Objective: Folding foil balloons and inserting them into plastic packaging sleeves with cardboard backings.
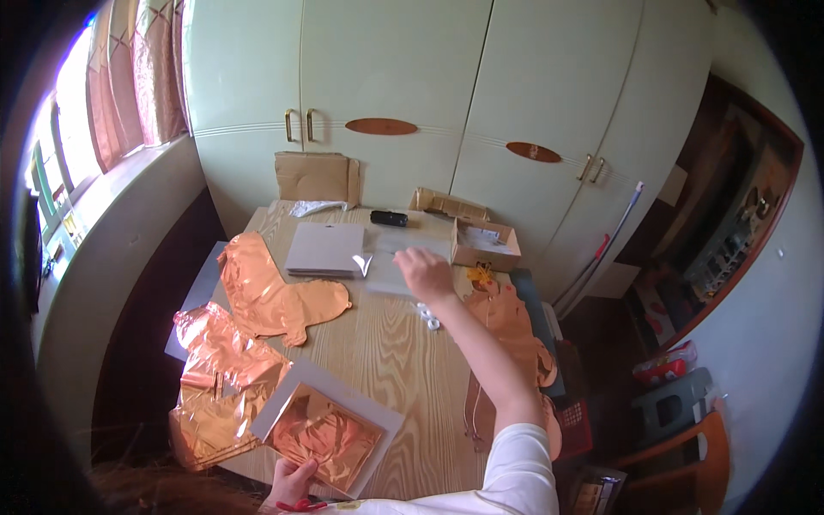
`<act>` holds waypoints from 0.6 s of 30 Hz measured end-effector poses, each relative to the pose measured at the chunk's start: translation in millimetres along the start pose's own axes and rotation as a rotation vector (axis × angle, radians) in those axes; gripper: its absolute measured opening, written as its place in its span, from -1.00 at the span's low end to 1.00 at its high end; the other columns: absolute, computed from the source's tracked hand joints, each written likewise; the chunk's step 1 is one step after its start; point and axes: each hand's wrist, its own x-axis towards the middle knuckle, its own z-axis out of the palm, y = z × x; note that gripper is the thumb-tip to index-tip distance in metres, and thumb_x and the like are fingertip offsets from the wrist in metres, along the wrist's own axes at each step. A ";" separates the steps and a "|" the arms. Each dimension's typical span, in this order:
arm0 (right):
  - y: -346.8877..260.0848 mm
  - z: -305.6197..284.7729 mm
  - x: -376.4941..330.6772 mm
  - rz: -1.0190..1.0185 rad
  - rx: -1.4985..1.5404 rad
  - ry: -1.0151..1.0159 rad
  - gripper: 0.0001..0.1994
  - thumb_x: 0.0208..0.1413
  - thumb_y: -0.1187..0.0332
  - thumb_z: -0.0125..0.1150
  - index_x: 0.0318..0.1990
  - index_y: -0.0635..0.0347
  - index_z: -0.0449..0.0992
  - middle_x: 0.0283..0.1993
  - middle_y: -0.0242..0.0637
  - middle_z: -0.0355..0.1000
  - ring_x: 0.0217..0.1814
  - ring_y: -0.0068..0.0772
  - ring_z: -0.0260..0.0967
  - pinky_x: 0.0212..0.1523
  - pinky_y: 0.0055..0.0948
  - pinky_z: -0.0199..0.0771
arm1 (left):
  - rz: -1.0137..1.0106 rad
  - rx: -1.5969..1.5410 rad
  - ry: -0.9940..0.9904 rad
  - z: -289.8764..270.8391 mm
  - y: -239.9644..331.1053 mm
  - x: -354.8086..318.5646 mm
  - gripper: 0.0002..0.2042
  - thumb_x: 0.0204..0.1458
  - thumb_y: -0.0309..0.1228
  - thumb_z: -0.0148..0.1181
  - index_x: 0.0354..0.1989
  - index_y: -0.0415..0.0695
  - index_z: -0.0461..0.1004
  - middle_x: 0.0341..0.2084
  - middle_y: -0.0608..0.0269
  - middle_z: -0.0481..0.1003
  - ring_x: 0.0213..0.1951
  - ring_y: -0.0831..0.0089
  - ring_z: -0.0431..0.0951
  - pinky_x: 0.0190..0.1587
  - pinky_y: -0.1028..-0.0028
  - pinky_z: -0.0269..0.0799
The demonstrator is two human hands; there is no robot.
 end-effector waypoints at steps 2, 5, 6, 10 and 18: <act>-29.1 -21.1 -24.0 -0.094 -0.087 -0.068 -0.78 0.10 0.25 0.22 -0.12 0.06 0.51 -0.43 -0.38 0.41 -0.36 -0.45 0.54 -0.44 -0.47 0.56 | 0.066 -0.144 -0.018 -0.4 -0.2 -10.9 -0.78 0.19 -0.52 0.09 -0.04 -0.35 0.47 -0.12 0.06 0.55 -0.09 0.28 0.58 -0.07 0.31 0.56; -85.1 -43.4 -71.8 -0.155 -0.097 -0.163 -0.69 0.07 0.23 0.25 -0.04 0.06 0.49 -0.40 -0.37 0.44 -0.46 -0.43 0.54 -0.54 -0.48 0.55 | 0.138 -0.174 -0.109 -20.8 -21.2 -18.8 -0.78 0.18 -0.51 0.11 -0.05 -0.35 0.47 -0.12 0.07 0.55 -0.06 0.27 0.57 -0.03 0.29 0.53; -102.4 -52.2 -86.7 -0.151 -0.061 -0.210 -0.69 0.07 0.23 0.25 -0.03 0.06 0.49 -0.40 -0.36 0.44 -0.47 -0.41 0.54 -0.55 -0.46 0.55 | 0.106 -0.176 -0.099 -23.2 -26.3 -23.3 -0.78 0.18 -0.49 0.12 -0.06 -0.34 0.47 -0.13 0.09 0.55 -0.06 0.28 0.57 -0.02 0.29 0.53; -149.8 -70.9 -147.5 -0.134 0.084 -0.350 -0.68 0.11 0.29 0.17 0.03 0.07 0.48 -0.40 -0.33 0.44 -0.51 -0.37 0.54 -0.58 -0.43 0.56 | -0.121 -0.153 -0.150 -10.3 -25.1 -48.5 -0.73 0.21 -0.39 0.14 -0.03 -0.35 0.47 -0.18 0.13 0.57 -0.20 0.42 0.61 -0.14 0.38 0.56; -181.7 -86.5 -189.6 -0.132 0.182 -0.437 -0.95 0.10 0.36 0.07 -0.34 0.08 0.43 -0.45 -0.33 0.43 -0.56 -0.33 0.54 -0.61 -0.37 0.55 | -0.422 -0.046 -0.097 -30.2 -70.3 -65.9 -0.82 0.22 -0.41 0.13 -0.09 -0.21 0.51 -0.28 0.24 0.59 -0.31 0.49 0.60 -0.31 0.53 0.53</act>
